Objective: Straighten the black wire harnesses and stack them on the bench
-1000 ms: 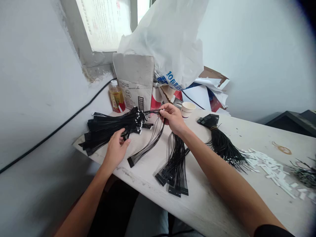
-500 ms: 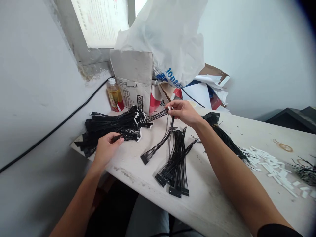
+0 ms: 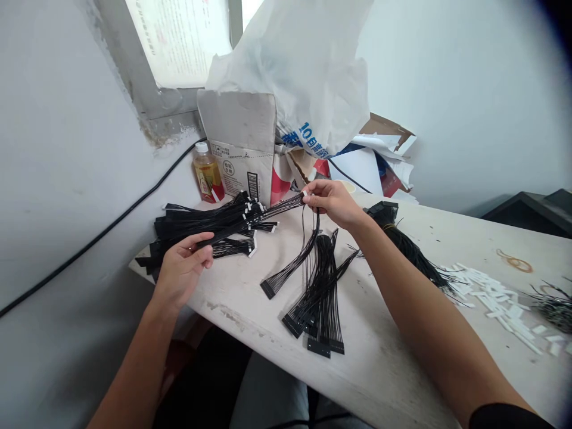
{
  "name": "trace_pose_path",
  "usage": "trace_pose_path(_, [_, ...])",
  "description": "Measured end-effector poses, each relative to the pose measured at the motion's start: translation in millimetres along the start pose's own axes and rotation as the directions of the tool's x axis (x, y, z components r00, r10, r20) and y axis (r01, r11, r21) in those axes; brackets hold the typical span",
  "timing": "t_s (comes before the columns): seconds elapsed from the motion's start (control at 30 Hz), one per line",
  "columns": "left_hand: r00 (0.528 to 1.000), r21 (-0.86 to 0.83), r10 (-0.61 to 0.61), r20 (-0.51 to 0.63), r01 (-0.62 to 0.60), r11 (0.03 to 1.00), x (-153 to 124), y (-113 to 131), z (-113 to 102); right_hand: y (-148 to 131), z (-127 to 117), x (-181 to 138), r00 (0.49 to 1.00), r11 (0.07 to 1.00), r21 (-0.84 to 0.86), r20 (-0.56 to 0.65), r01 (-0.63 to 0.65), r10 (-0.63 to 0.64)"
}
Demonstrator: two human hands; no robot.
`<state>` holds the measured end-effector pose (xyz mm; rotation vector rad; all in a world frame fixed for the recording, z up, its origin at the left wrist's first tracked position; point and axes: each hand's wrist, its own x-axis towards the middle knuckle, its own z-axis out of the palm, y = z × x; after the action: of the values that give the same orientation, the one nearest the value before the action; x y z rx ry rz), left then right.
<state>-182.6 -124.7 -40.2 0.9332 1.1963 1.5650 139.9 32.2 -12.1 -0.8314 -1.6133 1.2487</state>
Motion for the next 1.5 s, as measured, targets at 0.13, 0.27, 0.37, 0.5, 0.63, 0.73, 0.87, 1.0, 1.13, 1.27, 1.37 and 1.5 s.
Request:
trace_pose_path(0.13, [0.995,-0.002,0.076,-0.069,-0.076,0.997,-0.5,-3.0,2.8,-2.8,3.7,-0.1,1.0,1.0,0.012,-0.029,0.012,-0.011])
trace_pose_path(0.27, [0.994,-0.017,0.059,-0.092,-0.061,0.998,0.3,-4.6,3.1,-1.4,5.7,0.7,0.996,0.999,0.047,-0.086,0.019,-0.015])
trace_pose_path(0.37, [0.988,-0.024,0.077,-0.13,-0.081,0.996,1.8,-5.4,1.1,1.6,8.7,1.5,0.995,0.997,0.083,-0.102,-0.002,0.011])
trace_pose_path(0.5, [0.978,-0.017,0.12,-0.168,-0.124,0.992,1.1,-3.1,0.2,5.3,15.3,2.1,0.994,0.997,0.083,-0.108,-0.002,0.011])
trace_pose_path(0.63, [0.964,0.023,0.198,-0.177,-0.197,0.98,-3.5,3.5,2.8,2.3,15.5,0.2,0.996,0.998,0.033,-0.075,0.06,-0.058])
trace_pose_path(0.73, [0.954,0.097,0.24,-0.181,-0.226,0.969,-6.2,8.5,3.8,-5.3,10.2,-2.2,0.995,0.995,-0.045,-0.032,0.091,-0.093])
trace_pose_path(0.87, [0.94,0.148,0.283,-0.192,-0.258,0.955,-7.5,11.1,3.6,-15.4,4.7,-5.1,0.981,0.977,-0.117,-0.059,0.177,-0.184])
trace_pose_path(1.0, [0.922,0.189,0.316,-0.224,-0.277,0.942,-10.3,10.3,4.6,-18.4,4.3,-7.0,0.976,0.969,-0.139,-0.054,0.203,-0.212])
trace_pose_path(1.13, [0.899,0.216,0.371,-0.234,-0.324,0.921,-15.7,12.9,7.4,-17.3,2.8,-7.6,0.954,0.945,-0.155,-0.041,0.287,-0.296])
trace_pose_path(1.27, [0.881,0.112,0.401,-0.253,-0.385,0.916,-19.5,21.0,8.7,-23.2,-0.8,-10.2,0.912,0.888,-0.226,0.014,0.401,-0.409])
trace_pose_path(1.37, [0.886,0.022,0.386,-0.257,-0.394,0.919,-18.6,28.3,4.2,-39.9,0.6,-18.8,0.864,0.797,-0.356,0.075,0.489,-0.497])
trace_pose_path(1.5, [0.892,-0.043,0.318,-0.32,-0.349,0.936,-14.8,38.2,-7.9,-73.5,11.4,-40.6,0.692,0.526,-0.495,0.244,0.691,-0.68])
